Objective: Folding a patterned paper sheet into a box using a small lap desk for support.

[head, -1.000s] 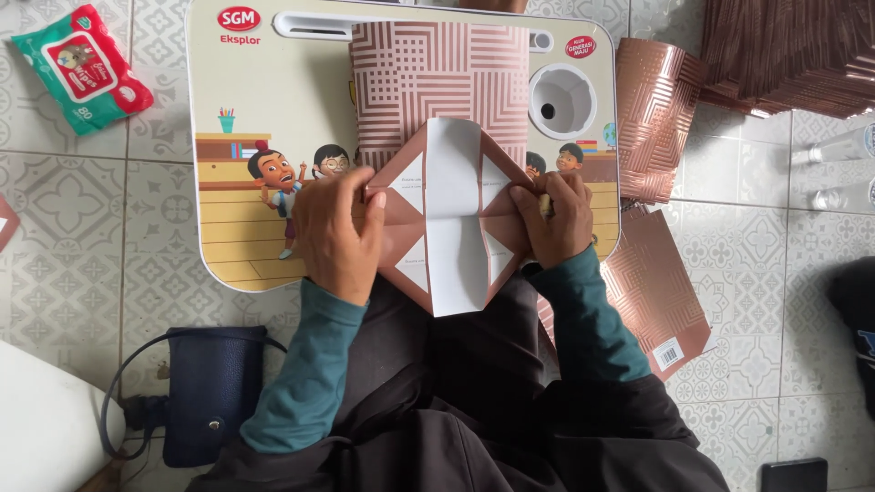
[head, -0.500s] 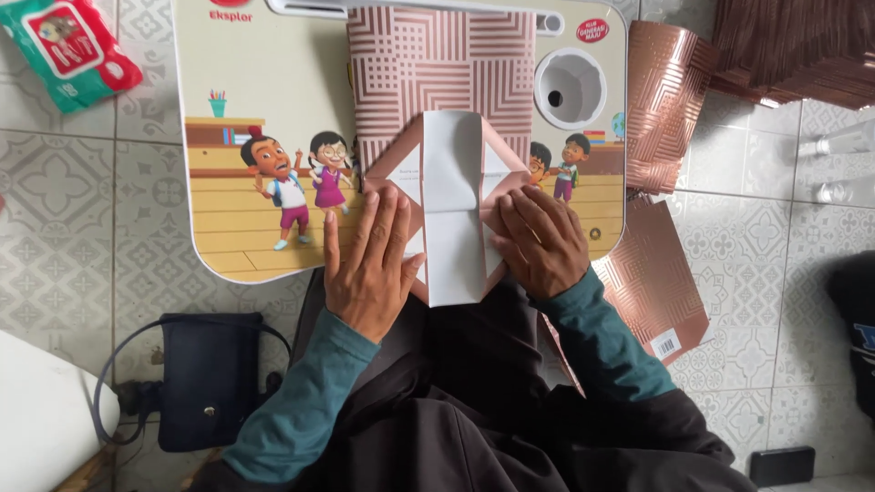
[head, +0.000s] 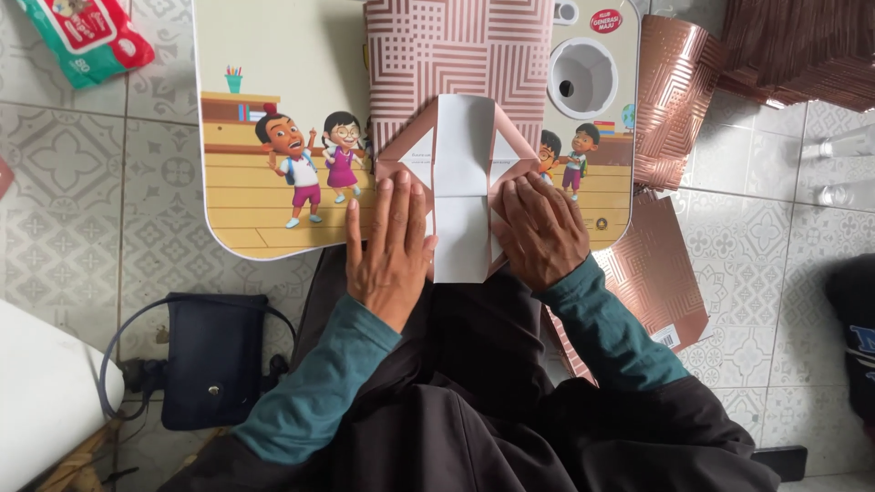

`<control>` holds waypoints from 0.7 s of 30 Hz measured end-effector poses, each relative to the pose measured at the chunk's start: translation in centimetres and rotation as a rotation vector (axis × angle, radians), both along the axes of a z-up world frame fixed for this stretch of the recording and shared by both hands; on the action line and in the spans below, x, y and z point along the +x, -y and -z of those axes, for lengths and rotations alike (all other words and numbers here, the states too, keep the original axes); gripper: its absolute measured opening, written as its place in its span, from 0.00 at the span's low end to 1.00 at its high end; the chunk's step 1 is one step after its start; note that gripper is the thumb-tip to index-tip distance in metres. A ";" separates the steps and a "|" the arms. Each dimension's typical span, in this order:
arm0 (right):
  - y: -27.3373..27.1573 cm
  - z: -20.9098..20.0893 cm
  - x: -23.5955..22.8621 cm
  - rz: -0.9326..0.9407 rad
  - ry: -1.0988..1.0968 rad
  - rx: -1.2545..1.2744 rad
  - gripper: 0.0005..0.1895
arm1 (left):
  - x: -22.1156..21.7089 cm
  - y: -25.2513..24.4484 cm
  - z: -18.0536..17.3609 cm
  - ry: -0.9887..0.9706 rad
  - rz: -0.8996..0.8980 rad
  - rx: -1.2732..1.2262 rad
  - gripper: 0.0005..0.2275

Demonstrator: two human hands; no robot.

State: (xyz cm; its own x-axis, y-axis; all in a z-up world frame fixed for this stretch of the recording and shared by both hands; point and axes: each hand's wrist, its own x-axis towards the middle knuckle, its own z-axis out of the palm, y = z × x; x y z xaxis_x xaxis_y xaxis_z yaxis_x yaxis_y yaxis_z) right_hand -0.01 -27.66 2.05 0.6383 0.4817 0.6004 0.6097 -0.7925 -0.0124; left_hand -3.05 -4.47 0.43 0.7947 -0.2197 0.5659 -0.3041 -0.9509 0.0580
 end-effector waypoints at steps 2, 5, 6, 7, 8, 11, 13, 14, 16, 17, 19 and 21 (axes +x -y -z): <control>-0.2 0.3 -0.4 0.016 0.005 -0.012 0.21 | -0.6 0.6 -0.3 -0.008 -0.026 0.024 0.23; -0.5 0.0 0.1 0.019 0.030 -0.033 0.21 | -0.8 1.2 0.0 -0.006 -0.070 0.040 0.24; -0.5 -0.1 0.0 0.019 0.036 -0.047 0.21 | -1.0 1.4 0.2 -0.008 -0.074 0.030 0.25; -0.5 0.0 -0.1 0.011 0.030 -0.048 0.21 | -1.3 1.5 0.2 -0.014 -0.082 0.029 0.25; -0.5 0.1 -0.1 0.021 0.027 -0.057 0.21 | -1.5 1.5 0.2 -0.014 -0.080 0.029 0.25; -0.7 -0.2 -0.1 0.017 -0.005 -0.054 0.21 | -1.5 1.5 0.6 -0.015 -0.078 0.020 0.26; -0.6 -0.6 -0.4 0.008 -0.028 -0.045 0.21 | -1.4 1.4 0.6 -0.008 -0.074 0.008 0.26; -0.6 -0.5 -0.4 0.012 -0.042 -0.046 0.21 | -1.1 1.0 0.5 0.016 -0.058 -0.021 0.25; -0.6 -0.4 -0.5 0.016 -0.055 -0.048 0.21 | -0.9 0.4 0.5 0.040 -0.042 -0.051 0.24; -0.5 -0.3 -0.5 0.019 -0.058 -0.040 0.21 | -0.8 0.2 0.8 0.054 -0.032 -0.066 0.23; -0.4 -0.3 -0.6 0.024 -0.060 -0.037 0.20 | -0.7 0.1 1.2 0.069 -0.020 -0.088 0.22; -0.7 -0.1 -0.6 0.036 -0.052 -0.031 0.19 | -0.4 -0.1 1.7 0.067 0.012 -0.120 0.23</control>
